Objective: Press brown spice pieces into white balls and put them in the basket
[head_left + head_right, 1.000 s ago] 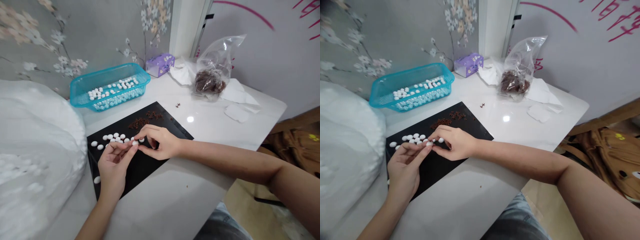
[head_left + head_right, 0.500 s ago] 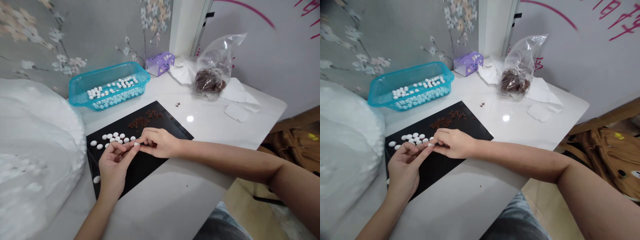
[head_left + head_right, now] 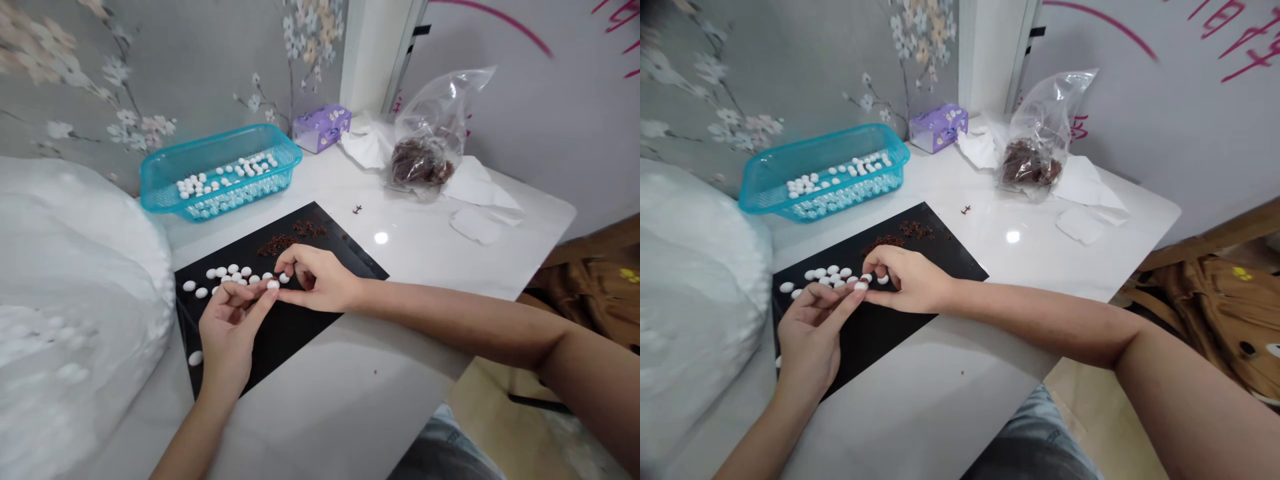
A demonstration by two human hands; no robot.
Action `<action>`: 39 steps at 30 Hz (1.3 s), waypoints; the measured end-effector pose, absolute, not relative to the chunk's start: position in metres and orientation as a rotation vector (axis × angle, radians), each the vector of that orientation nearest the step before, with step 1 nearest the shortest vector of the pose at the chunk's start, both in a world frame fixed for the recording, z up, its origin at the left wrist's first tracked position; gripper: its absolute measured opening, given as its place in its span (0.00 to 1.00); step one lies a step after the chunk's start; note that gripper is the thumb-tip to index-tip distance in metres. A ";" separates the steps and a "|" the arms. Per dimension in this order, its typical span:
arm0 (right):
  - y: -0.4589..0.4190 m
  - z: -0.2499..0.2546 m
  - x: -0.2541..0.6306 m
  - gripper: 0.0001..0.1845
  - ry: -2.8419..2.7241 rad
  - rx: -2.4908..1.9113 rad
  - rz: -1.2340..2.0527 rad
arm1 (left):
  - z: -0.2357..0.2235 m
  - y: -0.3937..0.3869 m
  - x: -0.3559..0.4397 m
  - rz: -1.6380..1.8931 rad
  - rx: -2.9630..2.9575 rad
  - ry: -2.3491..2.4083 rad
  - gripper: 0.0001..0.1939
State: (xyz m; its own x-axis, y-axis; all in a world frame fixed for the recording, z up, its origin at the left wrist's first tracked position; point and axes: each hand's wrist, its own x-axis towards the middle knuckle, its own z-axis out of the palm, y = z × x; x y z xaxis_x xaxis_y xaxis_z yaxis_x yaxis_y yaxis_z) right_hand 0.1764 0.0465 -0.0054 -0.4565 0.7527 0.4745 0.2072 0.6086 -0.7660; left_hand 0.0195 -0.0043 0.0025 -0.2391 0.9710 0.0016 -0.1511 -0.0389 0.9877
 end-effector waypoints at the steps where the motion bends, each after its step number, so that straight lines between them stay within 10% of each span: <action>1: 0.047 -0.006 0.177 0.13 -1.974 -0.747 0.793 | 0.003 -0.004 0.020 1.465 0.978 1.250 0.16; 17: 0.065 -0.003 0.183 0.09 -1.835 -0.941 0.781 | 0.007 -0.011 0.017 1.232 1.255 1.396 0.15; 25: 0.043 -0.004 0.167 0.11 -2.408 -0.858 0.376 | 0.001 -0.040 0.038 1.010 3.050 0.816 0.14; 34: 0.054 -0.005 0.114 0.47 -2.577 -0.687 0.538 | -0.009 -0.045 0.035 1.106 3.187 0.736 0.12; 39: 0.066 -0.001 0.080 0.27 -2.646 -0.510 0.351 | -0.006 -0.046 0.035 1.189 3.144 0.812 0.15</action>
